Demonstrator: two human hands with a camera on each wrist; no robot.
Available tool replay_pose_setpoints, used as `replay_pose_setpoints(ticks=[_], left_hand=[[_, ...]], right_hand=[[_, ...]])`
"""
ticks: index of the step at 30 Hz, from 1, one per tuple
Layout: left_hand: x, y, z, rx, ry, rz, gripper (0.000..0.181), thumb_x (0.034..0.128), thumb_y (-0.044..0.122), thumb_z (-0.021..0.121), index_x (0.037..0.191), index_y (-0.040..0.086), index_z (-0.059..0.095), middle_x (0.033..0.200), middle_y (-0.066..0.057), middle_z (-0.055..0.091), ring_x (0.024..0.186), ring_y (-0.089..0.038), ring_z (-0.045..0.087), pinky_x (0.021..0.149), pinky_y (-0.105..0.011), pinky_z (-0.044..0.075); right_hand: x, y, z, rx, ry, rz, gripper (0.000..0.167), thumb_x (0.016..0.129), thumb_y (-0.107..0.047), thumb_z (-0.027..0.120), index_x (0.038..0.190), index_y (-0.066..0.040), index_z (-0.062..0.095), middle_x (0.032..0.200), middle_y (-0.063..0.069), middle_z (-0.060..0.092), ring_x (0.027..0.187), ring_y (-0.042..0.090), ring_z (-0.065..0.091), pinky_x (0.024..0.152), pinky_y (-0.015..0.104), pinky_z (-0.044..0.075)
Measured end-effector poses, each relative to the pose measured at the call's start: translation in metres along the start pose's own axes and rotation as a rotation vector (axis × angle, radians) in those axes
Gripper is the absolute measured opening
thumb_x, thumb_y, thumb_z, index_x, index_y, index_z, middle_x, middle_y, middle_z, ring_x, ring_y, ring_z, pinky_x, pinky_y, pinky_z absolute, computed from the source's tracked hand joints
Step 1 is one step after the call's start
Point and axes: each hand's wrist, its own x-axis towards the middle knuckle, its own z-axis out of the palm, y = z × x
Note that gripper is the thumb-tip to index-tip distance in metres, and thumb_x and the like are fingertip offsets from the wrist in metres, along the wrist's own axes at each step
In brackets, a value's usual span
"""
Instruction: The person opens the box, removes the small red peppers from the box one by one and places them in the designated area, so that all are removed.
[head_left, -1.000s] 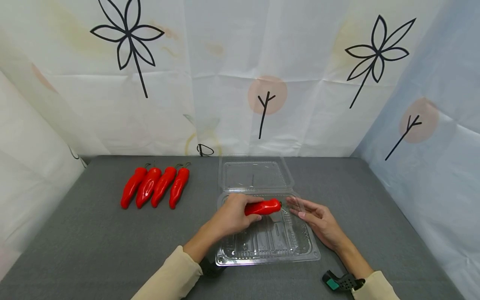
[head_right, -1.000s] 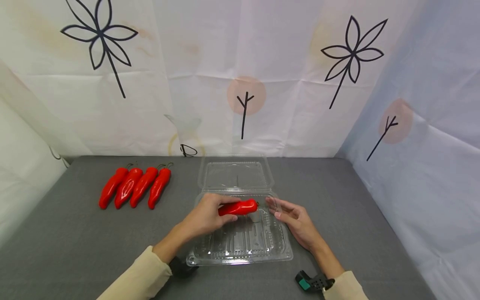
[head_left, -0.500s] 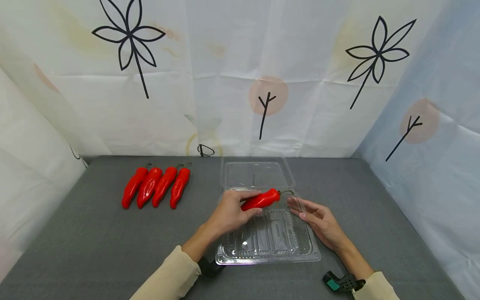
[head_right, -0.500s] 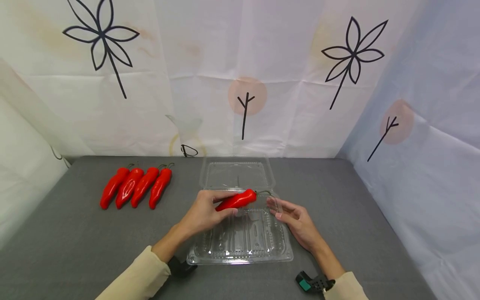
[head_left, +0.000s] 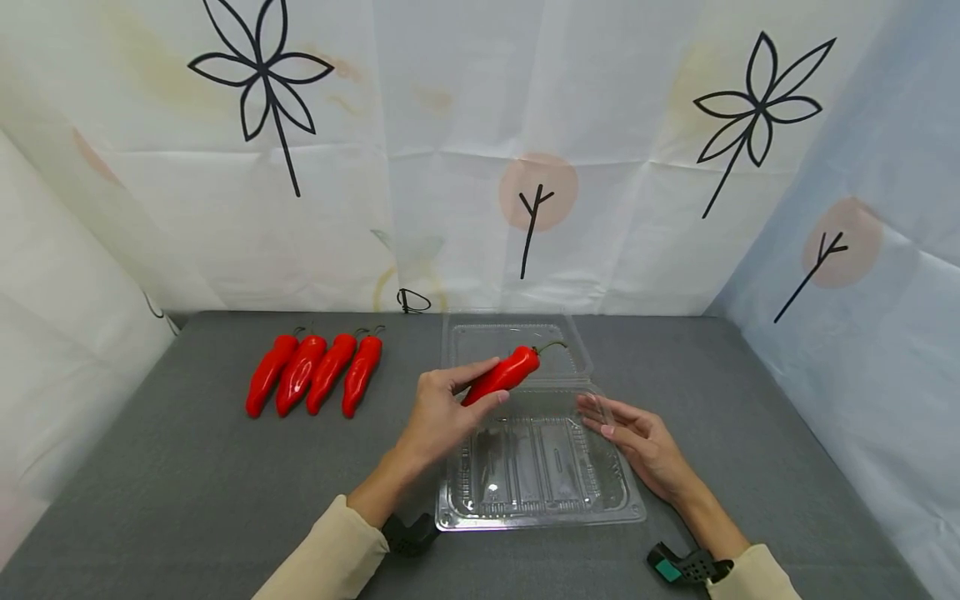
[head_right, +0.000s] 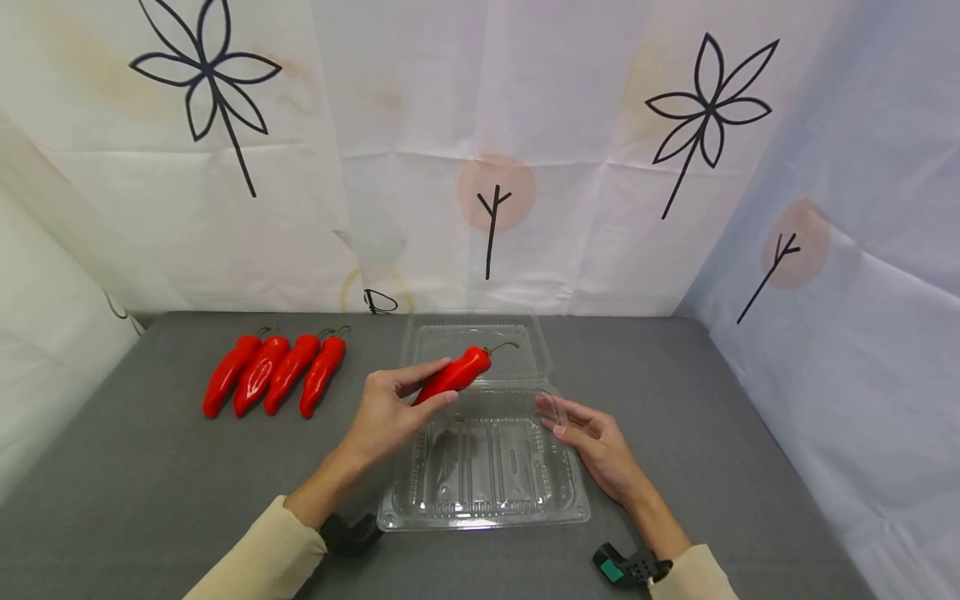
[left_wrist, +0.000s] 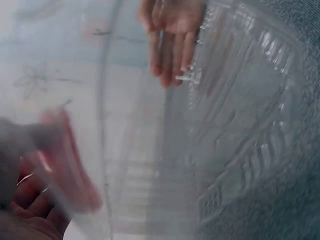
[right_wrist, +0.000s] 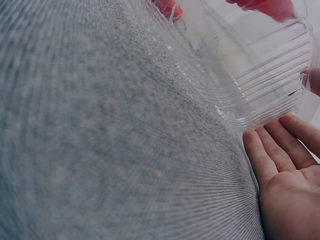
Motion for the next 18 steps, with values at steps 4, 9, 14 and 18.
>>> replay_pose_setpoints(ticks=[4,9,14,18], left_hand=[[0.000,-0.002,-0.009,-0.013,0.063,0.003,0.044,0.0827,0.007,0.084,0.124,0.001,0.072,0.119,-0.014,0.072,0.103,-0.028,0.071,0.089,-0.047,0.057],[0.002,-0.003,-0.020,0.003,0.154,-0.010,0.045,0.0832,0.010,0.085,0.125,0.001,0.071,0.119,-0.015,0.072,0.106,-0.029,0.071,0.091,-0.044,0.056],[0.003,-0.006,-0.031,0.027,0.260,-0.054,0.047,0.0853,0.014,0.084,0.129,0.004,0.069,0.122,-0.014,0.071,0.108,-0.030,0.070,0.092,-0.046,0.055],[0.002,-0.011,-0.039,0.042,0.323,-0.089,0.048,0.0872,0.015,0.082,0.132,0.004,0.068,0.124,-0.014,0.070,0.110,-0.031,0.070,0.093,-0.047,0.055]], right_hand=[[0.000,0.000,0.001,0.004,0.003,0.005,0.048,0.103,0.009,0.041,0.148,0.020,0.029,0.153,0.025,0.043,0.140,0.026,0.046,0.113,0.036,0.038],[0.000,-0.001,0.001,0.005,-0.012,-0.009,0.047,0.103,0.011,0.039,0.148,0.021,0.027,0.153,0.025,0.043,0.140,0.027,0.046,0.114,0.035,0.038],[0.000,0.000,0.000,0.004,-0.002,0.009,0.048,0.103,0.010,0.040,0.148,0.021,0.028,0.153,0.025,0.043,0.140,0.028,0.046,0.113,0.035,0.038],[0.000,-0.001,0.000,-0.009,0.011,0.031,0.048,0.103,0.008,0.042,0.148,0.020,0.028,0.154,0.024,0.042,0.140,0.028,0.046,0.113,0.036,0.038]])
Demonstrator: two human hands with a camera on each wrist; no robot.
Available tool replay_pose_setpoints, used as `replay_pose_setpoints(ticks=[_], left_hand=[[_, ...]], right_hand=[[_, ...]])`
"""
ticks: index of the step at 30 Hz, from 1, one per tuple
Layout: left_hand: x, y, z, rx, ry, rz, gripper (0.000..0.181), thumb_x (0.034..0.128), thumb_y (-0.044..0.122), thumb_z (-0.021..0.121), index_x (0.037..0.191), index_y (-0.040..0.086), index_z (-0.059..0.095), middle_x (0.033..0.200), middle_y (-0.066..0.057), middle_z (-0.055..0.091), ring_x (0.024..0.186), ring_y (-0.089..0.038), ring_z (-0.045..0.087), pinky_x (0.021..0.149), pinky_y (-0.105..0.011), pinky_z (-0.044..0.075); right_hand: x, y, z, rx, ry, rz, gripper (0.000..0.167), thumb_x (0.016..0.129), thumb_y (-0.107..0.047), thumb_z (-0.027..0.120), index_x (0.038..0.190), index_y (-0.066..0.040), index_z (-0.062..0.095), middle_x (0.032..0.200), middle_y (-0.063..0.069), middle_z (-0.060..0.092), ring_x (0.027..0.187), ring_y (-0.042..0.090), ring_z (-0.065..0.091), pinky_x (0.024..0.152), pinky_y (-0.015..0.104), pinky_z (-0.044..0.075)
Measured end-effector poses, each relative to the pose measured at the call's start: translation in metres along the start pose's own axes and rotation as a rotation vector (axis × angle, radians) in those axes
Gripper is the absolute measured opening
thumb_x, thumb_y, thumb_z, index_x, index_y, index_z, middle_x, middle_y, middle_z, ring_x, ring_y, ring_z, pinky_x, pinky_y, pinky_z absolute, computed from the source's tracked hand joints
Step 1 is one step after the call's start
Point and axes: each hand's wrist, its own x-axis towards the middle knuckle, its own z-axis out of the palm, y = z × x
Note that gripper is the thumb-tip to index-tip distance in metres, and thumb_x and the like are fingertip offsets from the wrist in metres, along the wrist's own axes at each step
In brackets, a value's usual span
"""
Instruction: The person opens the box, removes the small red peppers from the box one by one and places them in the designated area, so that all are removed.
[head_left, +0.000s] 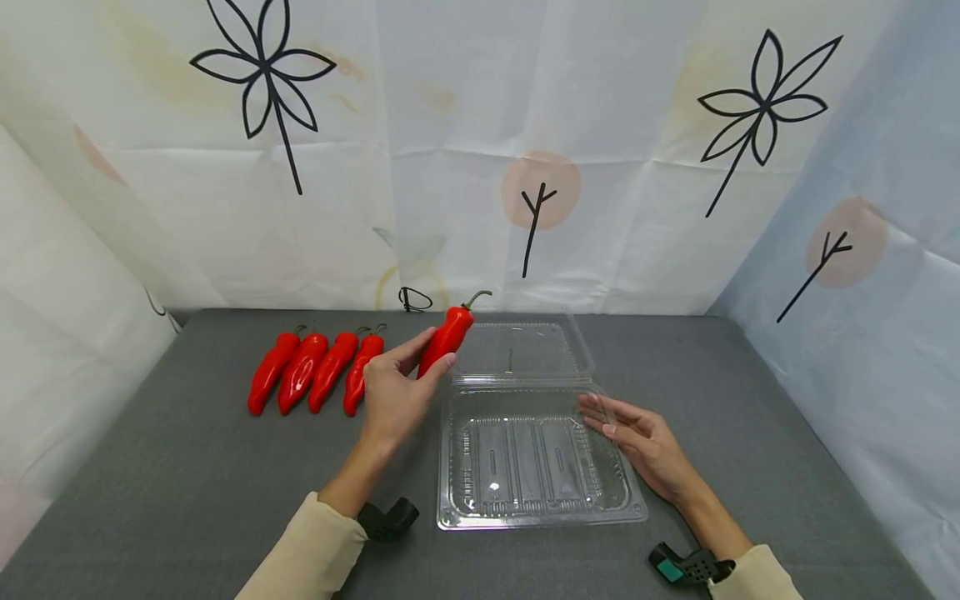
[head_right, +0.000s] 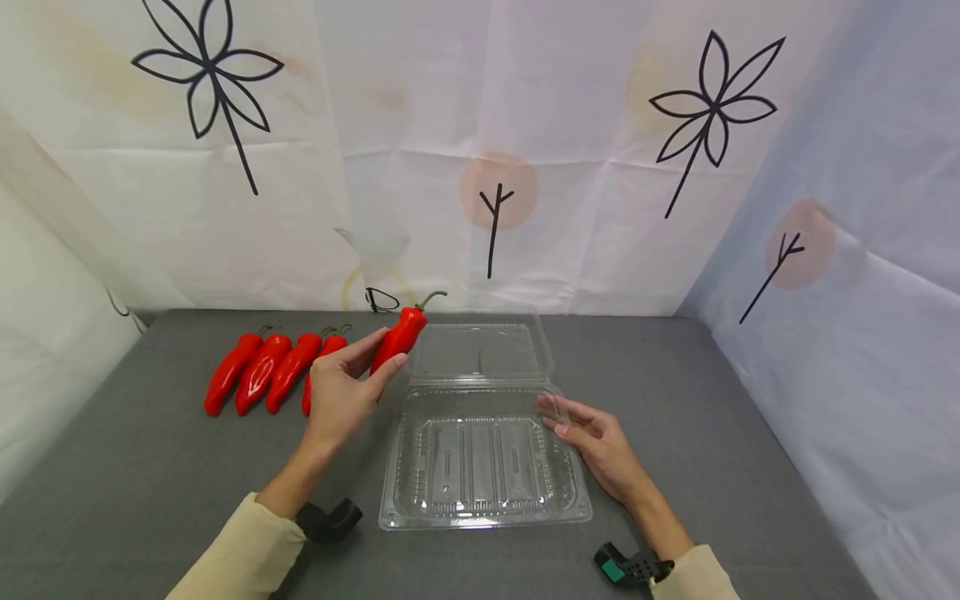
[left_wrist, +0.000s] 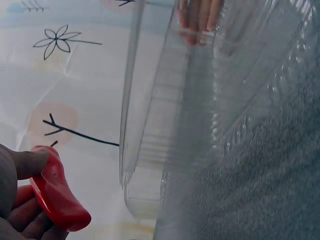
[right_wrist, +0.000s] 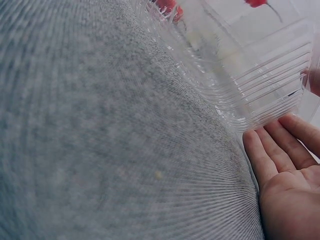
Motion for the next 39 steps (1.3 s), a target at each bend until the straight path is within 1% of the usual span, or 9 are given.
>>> replay_pose_setpoints(ticks=[4,8,13,18,21,23,30,35,39], left_hand=[[0.003,-0.004,-0.004,0.064,0.069,-0.037,0.048,0.0883,0.017,0.081,0.132,0.003,0.067,0.124,-0.015,0.070,0.111,-0.031,0.069,0.094,-0.045,0.054],[0.003,-0.010,-0.007,0.120,0.129,-0.090,0.049,0.0884,0.018,0.081,0.133,0.003,0.066,0.124,-0.018,0.069,0.112,-0.034,0.068,0.094,-0.048,0.055],[0.003,-0.019,-0.008,0.160,0.170,-0.147,0.050,0.0887,0.019,0.080,0.134,0.002,0.066,0.124,-0.018,0.069,0.110,-0.036,0.068,0.093,-0.049,0.055],[0.004,-0.029,-0.009,0.198,0.207,-0.169,0.049,0.0877,0.018,0.081,0.131,-0.001,0.067,0.121,-0.020,0.071,0.106,-0.037,0.069,0.090,-0.049,0.056],[0.004,-0.034,-0.009,0.241,0.213,-0.179,0.048,0.0876,0.018,0.080,0.129,-0.002,0.068,0.118,-0.021,0.071,0.103,-0.038,0.069,0.087,-0.049,0.056],[0.004,-0.037,-0.009,0.265,0.207,-0.189,0.048,0.0878,0.018,0.080,0.129,-0.003,0.067,0.117,-0.022,0.071,0.102,-0.039,0.068,0.086,-0.050,0.054],[0.000,-0.050,-0.007,0.334,0.192,-0.221,0.047,0.0882,0.018,0.079,0.127,-0.006,0.067,0.114,-0.024,0.071,0.098,-0.041,0.066,0.084,-0.052,0.050],[-0.001,-0.055,-0.005,0.376,0.195,-0.229,0.047,0.0875,0.018,0.080,0.124,-0.008,0.068,0.111,-0.025,0.072,0.095,-0.042,0.066,0.085,-0.054,0.049],[-0.002,-0.057,-0.004,0.407,0.181,-0.235,0.047,0.0872,0.019,0.080,0.123,-0.008,0.068,0.111,-0.026,0.071,0.094,-0.043,0.066,0.084,-0.055,0.049]], right_hand=[[0.000,-0.001,0.000,-0.010,-0.001,0.004,0.048,0.103,0.008,0.042,0.148,0.020,0.028,0.154,0.025,0.041,0.141,0.028,0.045,0.113,0.036,0.038],[0.000,-0.001,0.000,-0.010,-0.004,0.002,0.048,0.103,0.009,0.042,0.148,0.020,0.028,0.154,0.025,0.041,0.141,0.028,0.045,0.113,0.036,0.038],[0.000,0.000,-0.001,-0.009,-0.002,0.003,0.048,0.103,0.009,0.042,0.148,0.020,0.029,0.154,0.026,0.041,0.141,0.028,0.045,0.113,0.036,0.038],[0.000,0.002,-0.002,-0.002,-0.015,-0.015,0.047,0.103,0.009,0.040,0.148,0.020,0.030,0.154,0.025,0.042,0.142,0.027,0.044,0.114,0.035,0.038],[0.000,0.003,-0.002,0.006,-0.020,-0.022,0.046,0.103,0.010,0.040,0.147,0.020,0.030,0.153,0.024,0.043,0.141,0.027,0.045,0.113,0.035,0.038],[0.000,0.002,-0.002,0.005,-0.027,-0.031,0.046,0.103,0.010,0.039,0.147,0.021,0.029,0.153,0.025,0.043,0.141,0.028,0.044,0.114,0.035,0.038],[0.001,0.002,-0.001,0.013,-0.037,-0.041,0.046,0.103,0.011,0.038,0.147,0.021,0.029,0.153,0.025,0.043,0.141,0.028,0.044,0.114,0.035,0.038],[0.001,0.002,-0.001,0.014,-0.027,-0.029,0.046,0.103,0.010,0.040,0.147,0.021,0.030,0.153,0.024,0.043,0.141,0.027,0.045,0.114,0.035,0.038],[0.001,0.002,-0.002,0.003,-0.036,-0.038,0.046,0.103,0.011,0.038,0.147,0.021,0.029,0.153,0.024,0.043,0.141,0.027,0.045,0.113,0.034,0.038]])
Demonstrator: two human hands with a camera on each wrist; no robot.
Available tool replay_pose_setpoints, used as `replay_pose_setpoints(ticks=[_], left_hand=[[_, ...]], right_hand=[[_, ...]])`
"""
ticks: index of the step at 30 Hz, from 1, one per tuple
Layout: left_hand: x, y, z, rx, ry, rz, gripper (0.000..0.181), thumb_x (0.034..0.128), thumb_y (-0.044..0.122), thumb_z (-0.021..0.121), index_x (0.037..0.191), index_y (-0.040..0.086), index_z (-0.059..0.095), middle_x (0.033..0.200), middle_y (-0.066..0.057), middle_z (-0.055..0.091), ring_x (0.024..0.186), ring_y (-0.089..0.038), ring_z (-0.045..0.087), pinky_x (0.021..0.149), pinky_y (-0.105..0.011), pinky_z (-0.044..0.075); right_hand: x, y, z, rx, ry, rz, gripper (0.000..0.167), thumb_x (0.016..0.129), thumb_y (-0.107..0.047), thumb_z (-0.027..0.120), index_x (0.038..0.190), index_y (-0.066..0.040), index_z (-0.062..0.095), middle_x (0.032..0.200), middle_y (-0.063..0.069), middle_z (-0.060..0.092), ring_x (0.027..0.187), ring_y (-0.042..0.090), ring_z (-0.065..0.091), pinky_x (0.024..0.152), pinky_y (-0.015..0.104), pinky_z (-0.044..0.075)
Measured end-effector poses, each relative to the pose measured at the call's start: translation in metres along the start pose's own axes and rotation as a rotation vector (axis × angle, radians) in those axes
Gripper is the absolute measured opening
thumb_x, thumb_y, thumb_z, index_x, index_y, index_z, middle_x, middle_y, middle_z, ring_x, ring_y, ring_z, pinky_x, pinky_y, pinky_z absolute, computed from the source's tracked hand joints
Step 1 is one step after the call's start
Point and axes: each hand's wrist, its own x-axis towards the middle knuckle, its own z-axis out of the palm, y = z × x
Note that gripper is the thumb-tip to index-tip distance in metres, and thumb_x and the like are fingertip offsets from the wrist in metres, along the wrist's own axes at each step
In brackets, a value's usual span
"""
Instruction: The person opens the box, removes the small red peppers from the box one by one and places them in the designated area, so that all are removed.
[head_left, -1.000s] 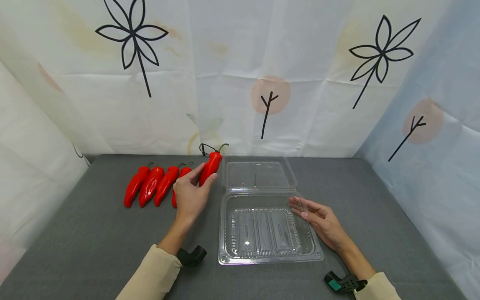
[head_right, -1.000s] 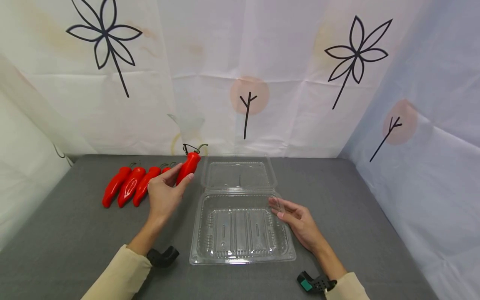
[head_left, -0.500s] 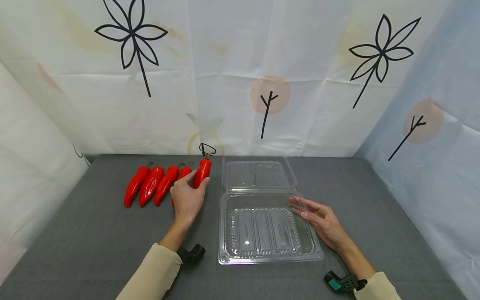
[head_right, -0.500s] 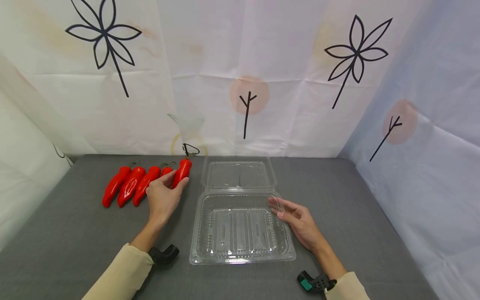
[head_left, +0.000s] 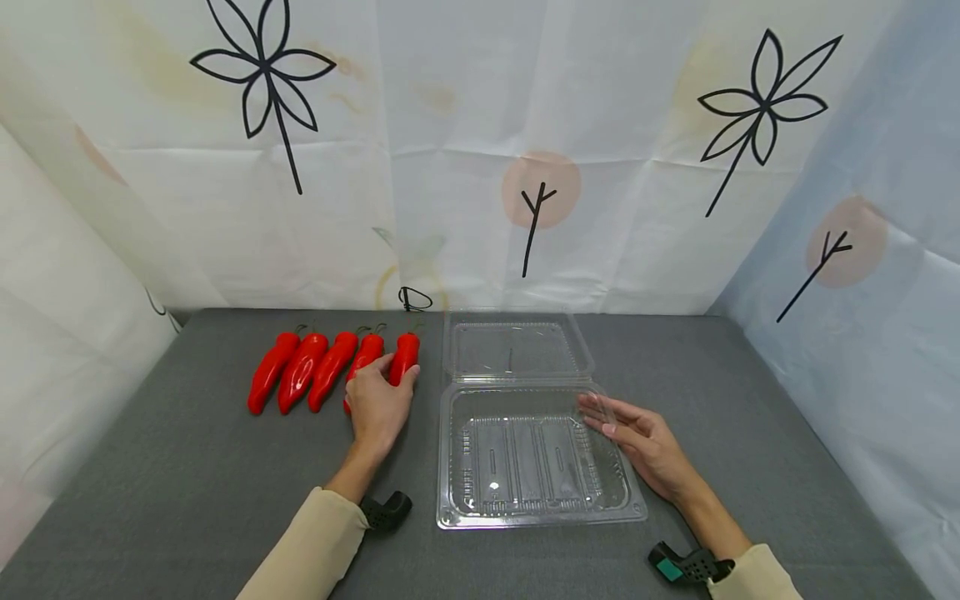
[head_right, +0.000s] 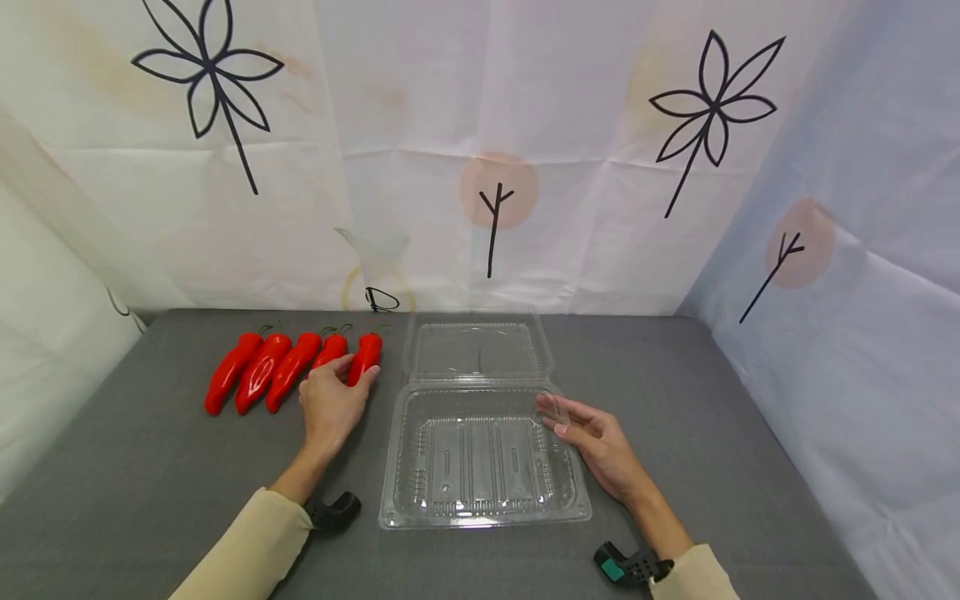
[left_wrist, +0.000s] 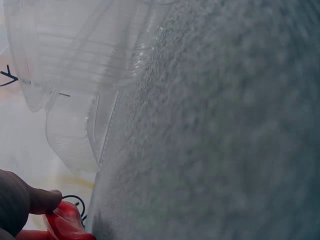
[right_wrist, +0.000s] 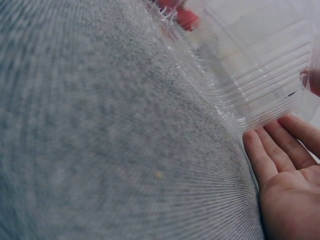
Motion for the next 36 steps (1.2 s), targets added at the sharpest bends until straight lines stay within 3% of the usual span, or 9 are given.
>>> replay_pose_setpoints(ticks=[9,16,25,36], left_hand=[[0.0008,-0.0029,0.0016,0.069,-0.016,0.008,0.046,0.0870,0.023,0.080,0.120,-0.007,0.070,0.109,-0.025,0.072,0.093,-0.044,0.067,0.081,-0.056,0.050],[0.0000,-0.0012,0.0011,0.063,-0.032,0.035,0.044,0.0881,0.020,0.079,0.120,-0.009,0.069,0.108,-0.024,0.072,0.090,-0.041,0.068,0.079,-0.056,0.052],[-0.0012,-0.0005,-0.0010,0.083,-0.004,0.025,0.041,0.0898,0.019,0.077,0.121,-0.006,0.070,0.111,-0.024,0.072,0.092,-0.041,0.066,0.081,-0.053,0.052],[0.0031,-0.0037,-0.0039,0.144,0.077,0.116,0.036,0.0876,0.017,0.079,0.114,-0.007,0.073,0.103,-0.025,0.073,0.085,-0.045,0.068,0.076,-0.056,0.052]], right_hand=[[-0.0005,-0.0001,0.0005,-0.006,0.013,0.012,0.046,0.103,0.010,0.039,0.146,0.021,0.030,0.153,0.025,0.043,0.141,0.026,0.044,0.113,0.035,0.038],[-0.0010,-0.0009,0.0004,-0.022,0.032,0.041,0.048,0.103,0.008,0.042,0.148,0.020,0.030,0.154,0.027,0.041,0.142,0.026,0.044,0.113,0.035,0.039],[-0.0012,-0.0002,-0.0007,-0.023,0.029,0.040,0.048,0.103,0.009,0.042,0.148,0.020,0.030,0.154,0.027,0.041,0.141,0.027,0.045,0.113,0.035,0.038],[-0.0013,-0.0005,-0.0003,-0.022,0.033,0.045,0.048,0.103,0.008,0.042,0.148,0.020,0.030,0.154,0.026,0.042,0.140,0.027,0.046,0.113,0.035,0.038]])
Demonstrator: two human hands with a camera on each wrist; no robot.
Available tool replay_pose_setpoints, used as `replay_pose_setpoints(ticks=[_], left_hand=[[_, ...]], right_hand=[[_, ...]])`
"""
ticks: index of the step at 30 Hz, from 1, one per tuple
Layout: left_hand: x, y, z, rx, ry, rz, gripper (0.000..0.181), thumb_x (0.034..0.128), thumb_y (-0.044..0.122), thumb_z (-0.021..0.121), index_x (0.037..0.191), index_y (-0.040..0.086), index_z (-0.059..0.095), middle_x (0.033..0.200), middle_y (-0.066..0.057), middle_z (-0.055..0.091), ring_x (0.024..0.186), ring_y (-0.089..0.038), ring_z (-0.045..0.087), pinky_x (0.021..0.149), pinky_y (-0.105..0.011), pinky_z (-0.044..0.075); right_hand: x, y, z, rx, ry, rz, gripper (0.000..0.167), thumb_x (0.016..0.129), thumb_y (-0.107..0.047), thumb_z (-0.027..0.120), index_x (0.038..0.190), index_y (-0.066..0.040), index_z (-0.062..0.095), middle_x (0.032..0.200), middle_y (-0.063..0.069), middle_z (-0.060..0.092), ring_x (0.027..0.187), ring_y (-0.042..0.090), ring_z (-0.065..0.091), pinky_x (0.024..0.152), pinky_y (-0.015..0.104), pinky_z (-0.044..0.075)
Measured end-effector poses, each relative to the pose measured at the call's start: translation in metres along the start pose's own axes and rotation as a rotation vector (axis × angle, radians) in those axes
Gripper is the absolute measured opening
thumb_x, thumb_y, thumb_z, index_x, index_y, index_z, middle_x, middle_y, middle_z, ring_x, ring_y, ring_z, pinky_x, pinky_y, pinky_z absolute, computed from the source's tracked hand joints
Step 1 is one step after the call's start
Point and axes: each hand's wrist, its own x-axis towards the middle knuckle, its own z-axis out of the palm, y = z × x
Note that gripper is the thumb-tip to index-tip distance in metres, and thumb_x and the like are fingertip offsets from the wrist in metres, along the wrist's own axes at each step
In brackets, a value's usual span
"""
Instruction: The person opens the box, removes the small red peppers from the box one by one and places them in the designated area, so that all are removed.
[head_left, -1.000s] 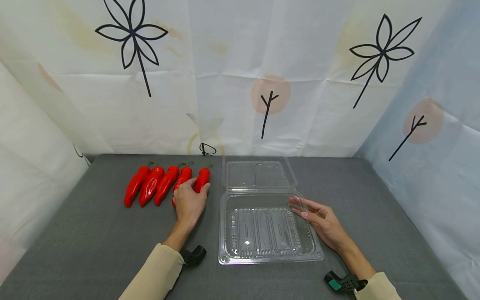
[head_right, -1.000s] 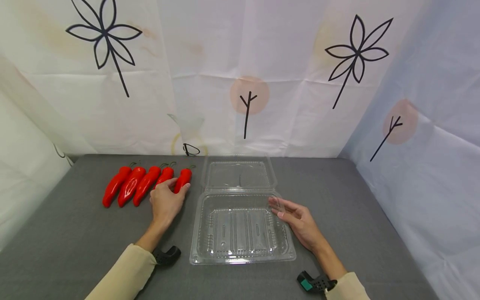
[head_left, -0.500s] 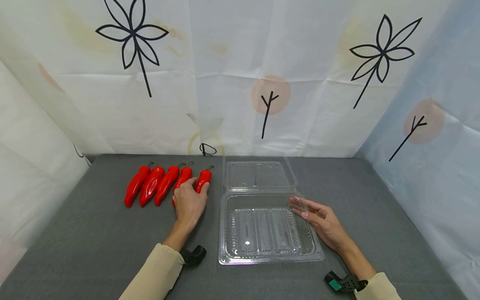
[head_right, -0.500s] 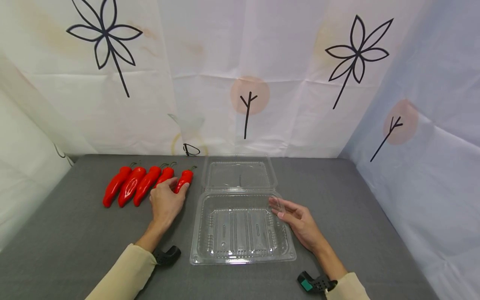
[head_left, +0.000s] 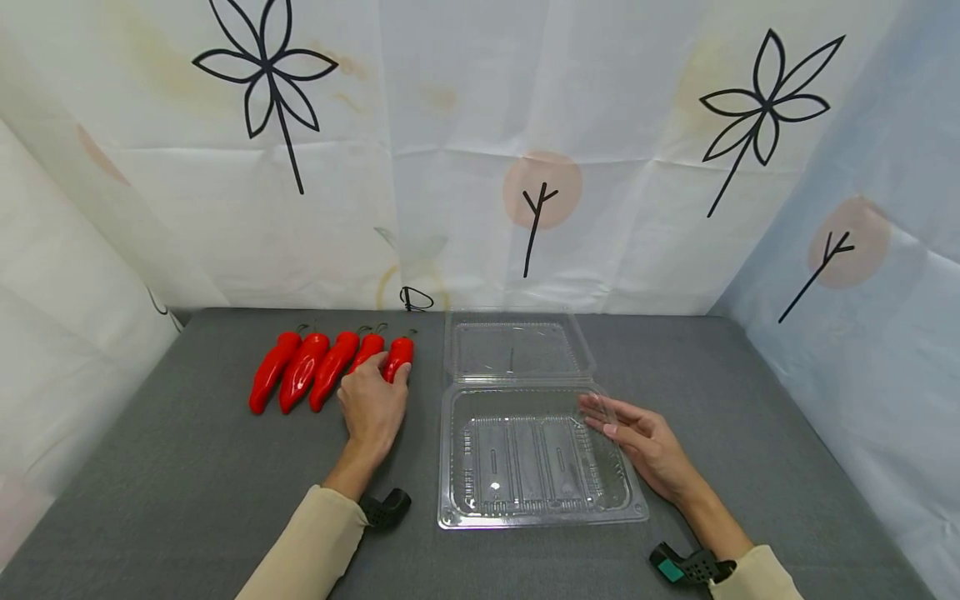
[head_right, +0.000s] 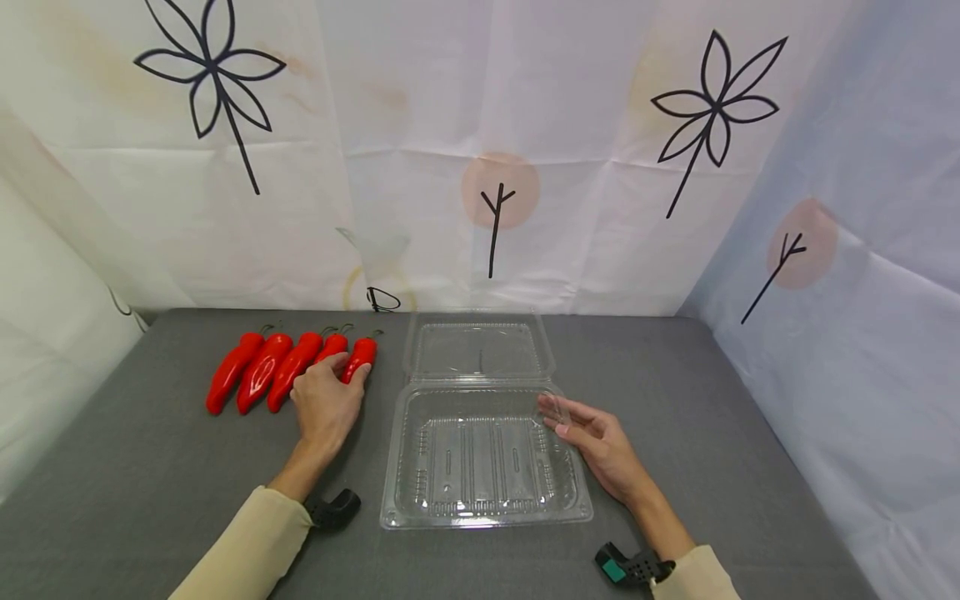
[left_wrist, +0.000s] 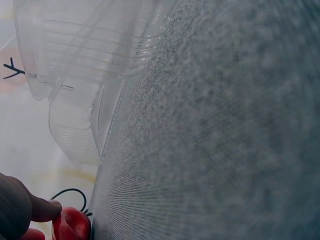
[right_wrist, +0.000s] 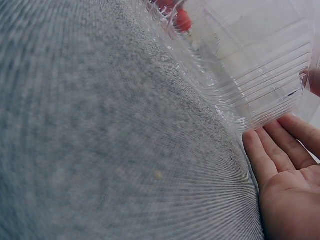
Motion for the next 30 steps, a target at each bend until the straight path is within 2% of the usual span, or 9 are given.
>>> replay_pose_setpoints(ticks=[4,12,20,25,30], left_hand=[[0.000,-0.001,0.001,0.015,0.008,0.009,0.037,0.0869,0.016,0.079,0.115,-0.008,0.072,0.103,-0.026,0.073,0.087,-0.046,0.068,0.077,-0.058,0.051],[0.001,-0.002,0.001,-0.018,0.004,-0.014,0.041,0.0864,0.019,0.081,0.117,-0.007,0.071,0.108,-0.025,0.072,0.093,-0.046,0.068,0.083,-0.059,0.050],[0.002,-0.001,0.000,-0.034,0.042,0.035,0.039,0.0846,0.015,0.082,0.114,-0.008,0.072,0.105,-0.024,0.073,0.089,-0.047,0.069,0.079,-0.061,0.051],[0.007,0.004,-0.009,-0.082,0.049,0.058,0.037,0.0844,0.014,0.082,0.114,-0.007,0.073,0.105,-0.023,0.074,0.088,-0.044,0.069,0.080,-0.059,0.051],[0.017,0.004,-0.027,-0.114,0.011,0.119,0.038,0.0879,0.017,0.078,0.118,-0.005,0.071,0.107,-0.023,0.073,0.089,-0.044,0.068,0.080,-0.058,0.053]], right_hand=[[0.000,0.000,0.000,0.002,-0.002,-0.002,0.047,0.103,0.009,0.042,0.147,0.020,0.030,0.154,0.026,0.042,0.140,0.027,0.046,0.113,0.035,0.038],[0.000,0.002,0.000,0.012,-0.007,-0.009,0.047,0.103,0.009,0.042,0.147,0.020,0.031,0.153,0.026,0.042,0.141,0.027,0.045,0.114,0.035,0.037],[0.001,0.002,0.002,0.030,-0.008,-0.001,0.048,0.104,0.008,0.042,0.148,0.020,0.029,0.154,0.031,0.038,0.142,0.027,0.043,0.114,0.037,0.036],[0.001,0.002,0.002,0.049,-0.016,-0.006,0.048,0.104,0.009,0.042,0.149,0.018,0.029,0.154,0.027,0.040,0.143,0.026,0.043,0.114,0.035,0.036],[0.001,-0.002,0.001,0.012,0.004,-0.017,0.046,0.105,0.007,0.039,0.148,0.020,0.029,0.152,0.022,0.046,0.141,0.022,0.045,0.113,0.033,0.038]])
